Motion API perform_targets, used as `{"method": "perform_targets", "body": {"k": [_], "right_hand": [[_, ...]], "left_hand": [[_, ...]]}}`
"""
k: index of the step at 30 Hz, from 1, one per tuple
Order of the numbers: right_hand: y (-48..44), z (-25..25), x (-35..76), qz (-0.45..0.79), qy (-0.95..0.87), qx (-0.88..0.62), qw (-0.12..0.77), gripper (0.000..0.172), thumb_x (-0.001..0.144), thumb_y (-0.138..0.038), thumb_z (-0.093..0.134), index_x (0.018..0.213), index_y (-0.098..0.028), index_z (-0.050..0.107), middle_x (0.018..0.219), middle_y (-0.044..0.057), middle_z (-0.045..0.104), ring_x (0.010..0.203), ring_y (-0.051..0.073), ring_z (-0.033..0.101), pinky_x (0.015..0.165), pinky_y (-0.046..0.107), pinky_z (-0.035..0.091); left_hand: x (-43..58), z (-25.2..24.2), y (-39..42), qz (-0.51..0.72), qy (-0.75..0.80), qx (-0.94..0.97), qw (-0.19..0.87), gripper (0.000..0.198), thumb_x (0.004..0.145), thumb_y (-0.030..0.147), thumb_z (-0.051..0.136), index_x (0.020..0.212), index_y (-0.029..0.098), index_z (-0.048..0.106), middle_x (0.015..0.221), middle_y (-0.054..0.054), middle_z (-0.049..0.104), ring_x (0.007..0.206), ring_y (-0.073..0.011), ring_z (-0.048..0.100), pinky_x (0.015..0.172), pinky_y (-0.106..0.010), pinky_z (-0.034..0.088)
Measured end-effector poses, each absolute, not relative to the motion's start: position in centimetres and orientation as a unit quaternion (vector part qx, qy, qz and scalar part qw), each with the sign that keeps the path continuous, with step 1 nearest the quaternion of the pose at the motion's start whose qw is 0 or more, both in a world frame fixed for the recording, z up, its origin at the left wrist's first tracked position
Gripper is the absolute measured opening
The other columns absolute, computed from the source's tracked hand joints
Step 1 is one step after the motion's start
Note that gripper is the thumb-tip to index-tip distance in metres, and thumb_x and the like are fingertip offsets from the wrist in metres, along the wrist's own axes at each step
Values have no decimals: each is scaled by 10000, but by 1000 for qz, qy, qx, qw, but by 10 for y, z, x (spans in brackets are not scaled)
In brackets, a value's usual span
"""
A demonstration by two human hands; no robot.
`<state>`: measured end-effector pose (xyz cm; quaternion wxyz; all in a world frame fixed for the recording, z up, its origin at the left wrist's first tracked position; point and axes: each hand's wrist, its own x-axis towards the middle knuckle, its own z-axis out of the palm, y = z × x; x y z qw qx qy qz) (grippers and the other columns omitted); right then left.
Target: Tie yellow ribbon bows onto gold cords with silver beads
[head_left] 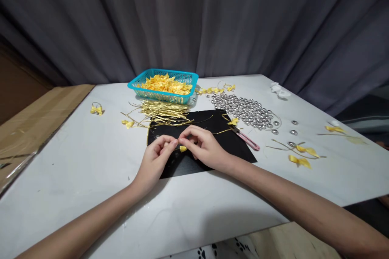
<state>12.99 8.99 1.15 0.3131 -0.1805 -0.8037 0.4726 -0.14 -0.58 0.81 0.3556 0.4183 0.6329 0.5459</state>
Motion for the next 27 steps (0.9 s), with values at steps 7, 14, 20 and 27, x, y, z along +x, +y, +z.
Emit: {"method": "perform_targets", "body": {"k": [7,14,20,27], "right_hand": [[86,11,128,527,-775,-224,267,120,857,-255,513,781,-163,524,596,-53,450,424,33,387,369,145,315],[87,10,128,592,-731,-250,228,125,851,-283,510,804,-167,513,448,-109,375,325,34,361,320,135,305],[87,13,128,631,-690,-261,239,207,779,-343,605,850,-163,532,534,-89,464,351,32,401,318,142,360],[87,8,127,617,-713,-258,208,134,815,-290,560,809,-159,539,413,-111,400,305,40,378,311,139,327]], "left_hand": [[-2,7,-4,563,650,401,316,249,694,389,690,812,174,645,541,87,223,489,-84,256,483,-211,241],[-2,8,-7,540,669,428,279,236,755,403,634,757,168,647,516,83,214,481,-87,251,490,-232,245],[-1,9,-8,537,651,438,311,222,824,400,551,781,183,576,600,43,380,543,-103,317,490,-224,270],[-1,8,-6,556,626,415,356,228,796,392,597,756,167,597,611,35,422,531,-86,314,464,-203,245]]}}
